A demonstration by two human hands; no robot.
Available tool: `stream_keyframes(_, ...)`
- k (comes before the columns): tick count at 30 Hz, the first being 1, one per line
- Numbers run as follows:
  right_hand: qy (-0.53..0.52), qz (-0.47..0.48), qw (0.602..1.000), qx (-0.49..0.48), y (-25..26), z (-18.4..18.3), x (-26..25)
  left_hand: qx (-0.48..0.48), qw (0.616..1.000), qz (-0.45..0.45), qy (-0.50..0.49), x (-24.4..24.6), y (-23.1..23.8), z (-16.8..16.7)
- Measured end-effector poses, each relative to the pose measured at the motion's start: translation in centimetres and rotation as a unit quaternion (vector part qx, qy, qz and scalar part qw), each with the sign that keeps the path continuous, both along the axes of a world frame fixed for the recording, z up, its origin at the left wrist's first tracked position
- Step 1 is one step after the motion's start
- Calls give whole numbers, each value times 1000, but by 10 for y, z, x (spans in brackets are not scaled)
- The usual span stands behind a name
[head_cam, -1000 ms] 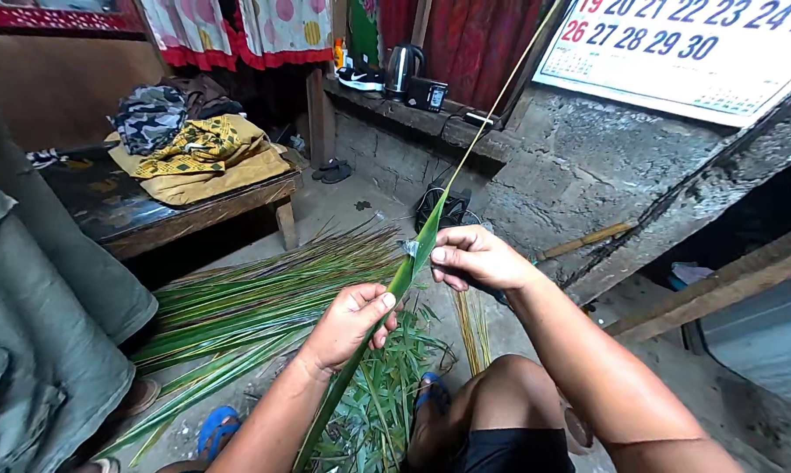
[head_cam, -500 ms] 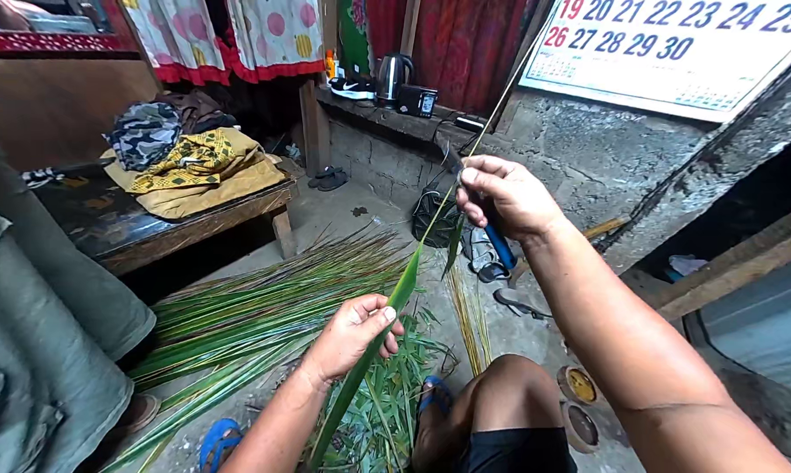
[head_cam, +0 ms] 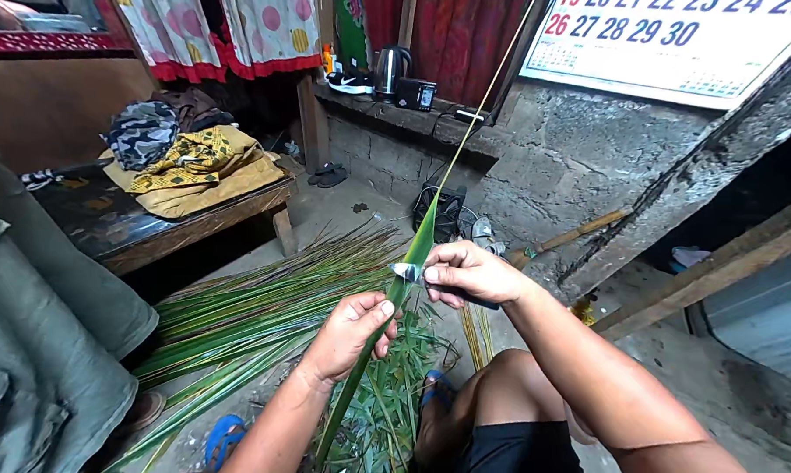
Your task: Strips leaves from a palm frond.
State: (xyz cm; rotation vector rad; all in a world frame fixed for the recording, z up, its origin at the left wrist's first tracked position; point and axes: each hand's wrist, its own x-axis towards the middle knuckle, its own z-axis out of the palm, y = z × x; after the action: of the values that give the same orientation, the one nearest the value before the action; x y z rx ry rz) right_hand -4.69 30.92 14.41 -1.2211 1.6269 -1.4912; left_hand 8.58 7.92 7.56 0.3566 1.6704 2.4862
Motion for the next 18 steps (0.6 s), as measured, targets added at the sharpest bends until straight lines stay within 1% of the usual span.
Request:
stream_keyframes(7, 77, -50, 996, 16, 3, 39, -26, 10, 1000, -1, -4, -1, -2, 1)
stream_keyframes(11, 108, -147, 983, -32, 9, 69, -35, 3, 1000, -1, -4, -3, -3, -1)
stream_keyframes(13, 84, -180, 977, -74, 9, 82, -35, -12, 1000, 0, -4, -2, -2, -1)
stream_keyframes(14, 69, -177, 978, -85, 8, 86, -32, -23, 1000, 2, -1, -2, 0, -1)
stream_keyframes(16, 51, -161, 982, -84, 1, 89, -28, -46, 999, 1, 8, -3, 1, -1)
stream_keyframes(18, 46, -203, 975, -81, -4, 95, -32, -61, 998, -5, 10, -4, 1, -3)
